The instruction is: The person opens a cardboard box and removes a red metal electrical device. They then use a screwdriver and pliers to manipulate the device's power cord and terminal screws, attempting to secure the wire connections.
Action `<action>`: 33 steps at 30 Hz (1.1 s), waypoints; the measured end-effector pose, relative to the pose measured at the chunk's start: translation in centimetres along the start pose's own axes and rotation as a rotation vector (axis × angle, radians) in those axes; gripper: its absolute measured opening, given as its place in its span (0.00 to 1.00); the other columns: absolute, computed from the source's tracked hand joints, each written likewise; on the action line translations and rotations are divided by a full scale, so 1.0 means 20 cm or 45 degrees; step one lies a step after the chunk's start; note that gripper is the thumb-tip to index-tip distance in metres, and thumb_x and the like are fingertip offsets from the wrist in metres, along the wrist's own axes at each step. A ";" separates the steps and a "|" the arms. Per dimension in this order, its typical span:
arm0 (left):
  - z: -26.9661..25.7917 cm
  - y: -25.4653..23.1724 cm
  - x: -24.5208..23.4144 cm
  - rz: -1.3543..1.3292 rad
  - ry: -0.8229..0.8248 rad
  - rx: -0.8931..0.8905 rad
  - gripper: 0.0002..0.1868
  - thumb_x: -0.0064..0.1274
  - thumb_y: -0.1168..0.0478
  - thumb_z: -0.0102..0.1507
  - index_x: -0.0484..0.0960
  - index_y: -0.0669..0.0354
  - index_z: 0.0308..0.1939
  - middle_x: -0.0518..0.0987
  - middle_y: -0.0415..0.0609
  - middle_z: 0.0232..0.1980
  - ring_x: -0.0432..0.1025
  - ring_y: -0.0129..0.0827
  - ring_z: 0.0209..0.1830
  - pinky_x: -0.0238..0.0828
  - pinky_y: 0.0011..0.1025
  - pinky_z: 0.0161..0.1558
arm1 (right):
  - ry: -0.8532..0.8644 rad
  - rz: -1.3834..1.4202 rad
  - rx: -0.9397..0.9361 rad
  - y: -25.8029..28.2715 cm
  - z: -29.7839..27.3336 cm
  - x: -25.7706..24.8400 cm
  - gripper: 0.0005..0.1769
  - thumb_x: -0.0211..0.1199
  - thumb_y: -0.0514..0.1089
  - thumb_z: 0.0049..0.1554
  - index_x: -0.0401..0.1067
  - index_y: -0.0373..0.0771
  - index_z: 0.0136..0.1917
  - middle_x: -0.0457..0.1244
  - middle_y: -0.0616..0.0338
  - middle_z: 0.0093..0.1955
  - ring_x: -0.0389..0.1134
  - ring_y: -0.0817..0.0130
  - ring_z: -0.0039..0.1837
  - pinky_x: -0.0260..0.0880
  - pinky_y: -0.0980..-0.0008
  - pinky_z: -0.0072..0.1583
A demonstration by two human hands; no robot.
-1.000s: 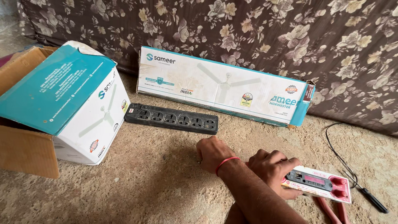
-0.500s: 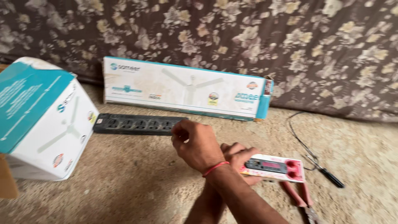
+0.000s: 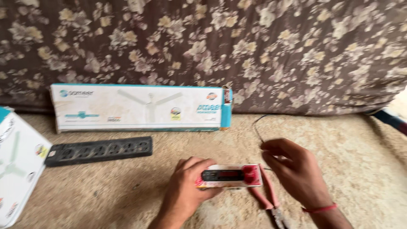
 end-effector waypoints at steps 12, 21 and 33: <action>0.01 0.03 0.04 0.125 0.130 -0.131 0.41 0.77 0.54 0.43 0.82 0.49 0.60 0.80 0.43 0.58 0.71 0.35 0.58 0.70 0.37 0.62 | 0.020 -0.638 0.517 -1.17 -0.04 -0.25 0.18 0.62 0.47 0.60 0.77 0.52 0.64 0.73 0.53 0.61 0.79 0.61 0.57 0.85 0.59 0.53; 0.02 0.01 0.02 0.069 0.145 -0.207 0.40 0.79 0.55 0.43 0.83 0.48 0.60 0.81 0.43 0.54 0.73 0.34 0.58 0.73 0.35 0.61 | 0.112 -1.042 0.681 -1.33 -0.01 -0.15 0.20 0.65 0.57 0.60 0.76 0.57 0.65 0.62 0.46 0.69 0.66 0.49 0.65 0.74 0.56 0.63; 0.01 0.16 0.05 -0.518 -0.071 -0.438 0.58 0.79 0.60 0.36 0.67 0.56 0.69 0.74 0.53 0.64 0.77 0.35 0.57 0.82 0.32 0.55 | -0.487 0.457 0.367 -0.80 -0.01 -0.23 0.21 0.57 0.47 0.64 0.64 0.26 0.61 0.68 0.40 0.57 0.74 0.57 0.57 0.81 0.57 0.53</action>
Point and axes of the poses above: each hand's wrist, its own z-axis towards the middle knuckle, its own x-axis out of the palm, y = z × x, the point moved 3 cm from there along z, towards the middle knuckle
